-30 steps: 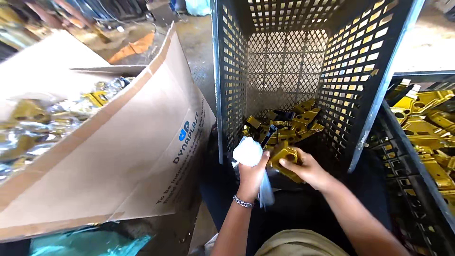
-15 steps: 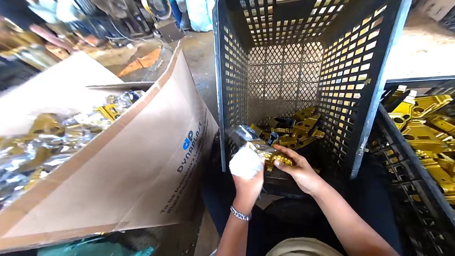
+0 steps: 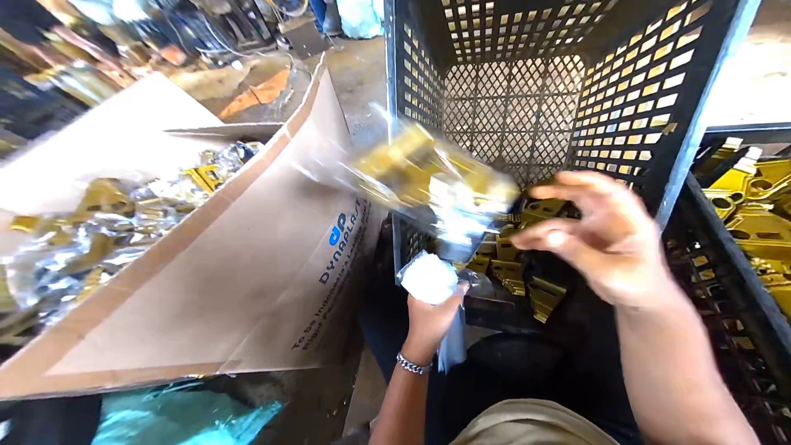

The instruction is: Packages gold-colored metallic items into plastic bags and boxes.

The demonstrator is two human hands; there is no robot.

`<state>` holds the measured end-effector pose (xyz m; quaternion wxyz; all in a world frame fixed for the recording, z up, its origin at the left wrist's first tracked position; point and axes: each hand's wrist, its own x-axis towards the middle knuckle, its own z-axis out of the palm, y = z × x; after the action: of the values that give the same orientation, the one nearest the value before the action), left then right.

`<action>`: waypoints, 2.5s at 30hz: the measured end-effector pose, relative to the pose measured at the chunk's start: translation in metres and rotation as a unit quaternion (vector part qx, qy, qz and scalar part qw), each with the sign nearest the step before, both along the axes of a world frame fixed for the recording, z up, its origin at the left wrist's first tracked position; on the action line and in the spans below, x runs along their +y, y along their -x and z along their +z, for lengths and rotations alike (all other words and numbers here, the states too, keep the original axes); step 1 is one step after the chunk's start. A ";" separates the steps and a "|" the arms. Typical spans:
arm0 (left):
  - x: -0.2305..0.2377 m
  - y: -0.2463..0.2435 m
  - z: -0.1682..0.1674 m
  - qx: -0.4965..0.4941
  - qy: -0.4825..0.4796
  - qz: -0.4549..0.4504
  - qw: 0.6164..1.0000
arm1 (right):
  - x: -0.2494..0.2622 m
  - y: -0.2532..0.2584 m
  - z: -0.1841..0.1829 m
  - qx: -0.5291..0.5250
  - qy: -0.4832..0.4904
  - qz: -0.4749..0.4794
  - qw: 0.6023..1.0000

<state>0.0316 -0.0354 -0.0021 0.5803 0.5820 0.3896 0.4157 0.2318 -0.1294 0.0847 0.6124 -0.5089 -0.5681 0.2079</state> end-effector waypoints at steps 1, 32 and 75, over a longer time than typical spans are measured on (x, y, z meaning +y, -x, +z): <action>-0.002 -0.005 0.000 -0.005 -0.020 -0.005 1.000 | 0.007 0.010 -0.010 -0.017 0.058 0.002 0.998; 0.025 -0.004 -0.018 -0.015 -0.030 -0.136 0.990 | 0.029 0.030 -0.093 0.108 0.235 0.064 0.964; 0.006 0.000 0.026 -0.053 0.202 -0.172 0.963 | -0.011 -0.019 -0.035 -0.296 0.414 -0.063 0.859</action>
<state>0.0312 -0.0297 0.0243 0.7682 0.4880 0.3283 0.2529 0.2507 -0.1401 0.0501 0.1604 -0.7876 -0.5510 0.2246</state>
